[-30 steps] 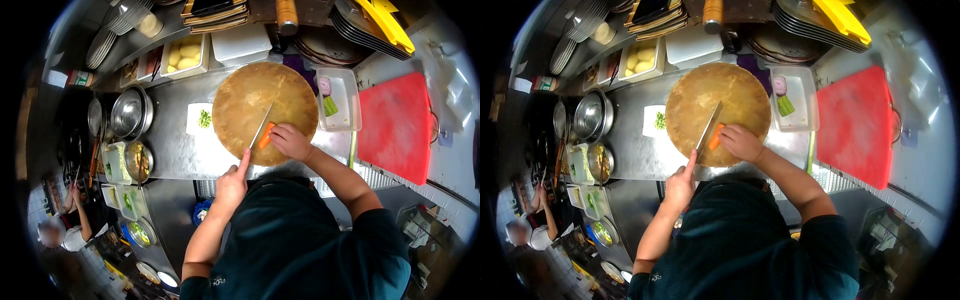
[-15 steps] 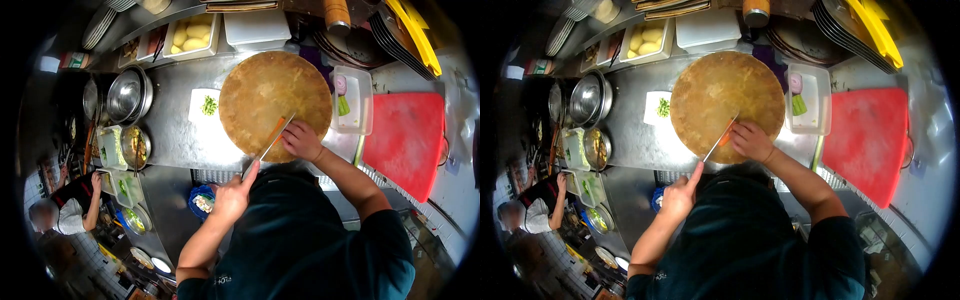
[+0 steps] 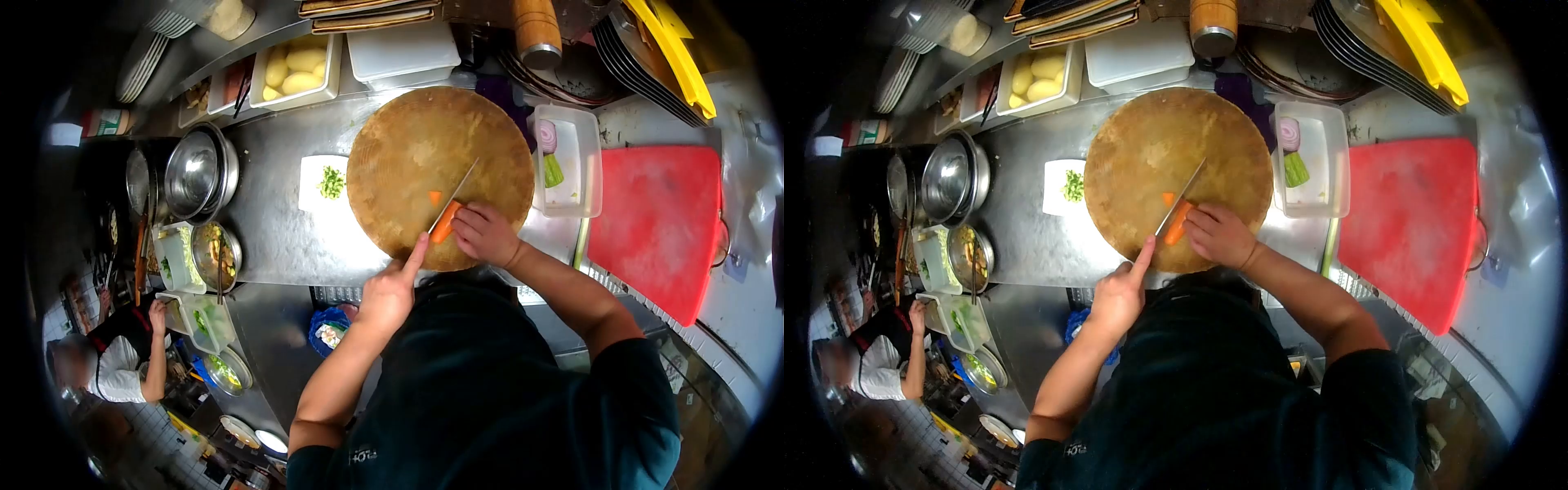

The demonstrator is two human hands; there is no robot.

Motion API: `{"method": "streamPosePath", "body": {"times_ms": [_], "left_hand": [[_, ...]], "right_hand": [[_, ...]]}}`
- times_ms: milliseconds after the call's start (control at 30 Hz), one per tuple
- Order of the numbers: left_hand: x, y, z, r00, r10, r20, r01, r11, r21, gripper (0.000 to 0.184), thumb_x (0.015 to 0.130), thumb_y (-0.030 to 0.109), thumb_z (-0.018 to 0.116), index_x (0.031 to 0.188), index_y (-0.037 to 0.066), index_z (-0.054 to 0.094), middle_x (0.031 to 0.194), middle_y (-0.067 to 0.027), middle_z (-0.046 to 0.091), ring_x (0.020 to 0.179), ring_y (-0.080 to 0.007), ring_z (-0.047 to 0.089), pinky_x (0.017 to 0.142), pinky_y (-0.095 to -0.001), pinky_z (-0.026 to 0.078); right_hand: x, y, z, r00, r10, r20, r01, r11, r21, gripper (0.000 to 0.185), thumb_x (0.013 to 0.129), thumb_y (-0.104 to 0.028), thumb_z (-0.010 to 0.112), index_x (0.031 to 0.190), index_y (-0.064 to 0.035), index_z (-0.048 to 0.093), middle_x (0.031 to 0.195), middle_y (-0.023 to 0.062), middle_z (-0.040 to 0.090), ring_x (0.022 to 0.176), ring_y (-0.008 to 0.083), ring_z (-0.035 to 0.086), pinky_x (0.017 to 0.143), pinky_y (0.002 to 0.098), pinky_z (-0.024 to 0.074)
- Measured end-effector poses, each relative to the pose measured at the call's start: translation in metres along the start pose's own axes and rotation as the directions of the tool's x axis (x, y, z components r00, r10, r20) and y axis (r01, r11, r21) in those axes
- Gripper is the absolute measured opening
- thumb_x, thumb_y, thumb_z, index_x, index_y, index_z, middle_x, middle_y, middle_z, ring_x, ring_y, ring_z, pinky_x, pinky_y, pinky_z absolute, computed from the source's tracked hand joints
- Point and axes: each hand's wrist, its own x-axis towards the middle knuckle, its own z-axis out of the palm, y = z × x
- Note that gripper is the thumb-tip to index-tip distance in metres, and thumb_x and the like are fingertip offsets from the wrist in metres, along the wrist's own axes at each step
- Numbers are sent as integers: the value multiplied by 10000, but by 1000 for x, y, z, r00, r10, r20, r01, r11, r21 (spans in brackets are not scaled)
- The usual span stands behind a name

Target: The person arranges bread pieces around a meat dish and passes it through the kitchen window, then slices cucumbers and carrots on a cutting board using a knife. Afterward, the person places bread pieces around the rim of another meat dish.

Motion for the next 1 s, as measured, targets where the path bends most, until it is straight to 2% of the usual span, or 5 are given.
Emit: {"method": "streamPosePath", "body": {"times_ms": [133,400,600,800,1000], "left_hand": [[-19,11,-17,1000,-6,20,5,1000,23,897,834,-41,626,1647,240,370,801,-188,615,669,-413,667,647,-519,580],[-40,14,-21,998,6,56,-8,1000,25,936,824,-48,599,1666,267,339,793,-193,602,622,-391,671,591,-507,573],[-59,7,-24,997,-4,75,2,1000,23,951,813,-59,599,1668,266,336,798,-181,607,617,-378,673,586,-493,570],[-36,5,-21,997,3,79,-2,1000,-7,956,813,-60,602,1670,265,331,794,-175,613,601,-367,670,579,-489,567],[-30,-3,-10,998,22,56,-22,1000,-2,962,822,-53,606,1677,270,305,788,-174,622,610,-373,677,591,-495,575]], "right_hand": [[-1,0,2,999,40,-12,-40,999,38,336,793,-156,765,1107,-54,703,1193,78,659,1135,288,616,1015,396,521],[5,0,-4,1000,-11,23,11,1000,-11,371,798,-162,760,1147,-58,691,1227,84,662,1147,284,623,1001,383,524],[-3,1,4,998,41,48,-43,998,35,383,797,-165,771,1159,-72,688,1227,87,660,1149,286,624,999,380,525],[0,2,2,996,81,28,-83,993,82,360,804,-161,762,1143,-69,685,1225,89,658,1144,285,622,1001,380,522],[5,2,-1,999,31,34,-33,997,63,329,787,-144,754,1100,-62,691,1205,85,653,1115,284,622,1006,387,524]]}}
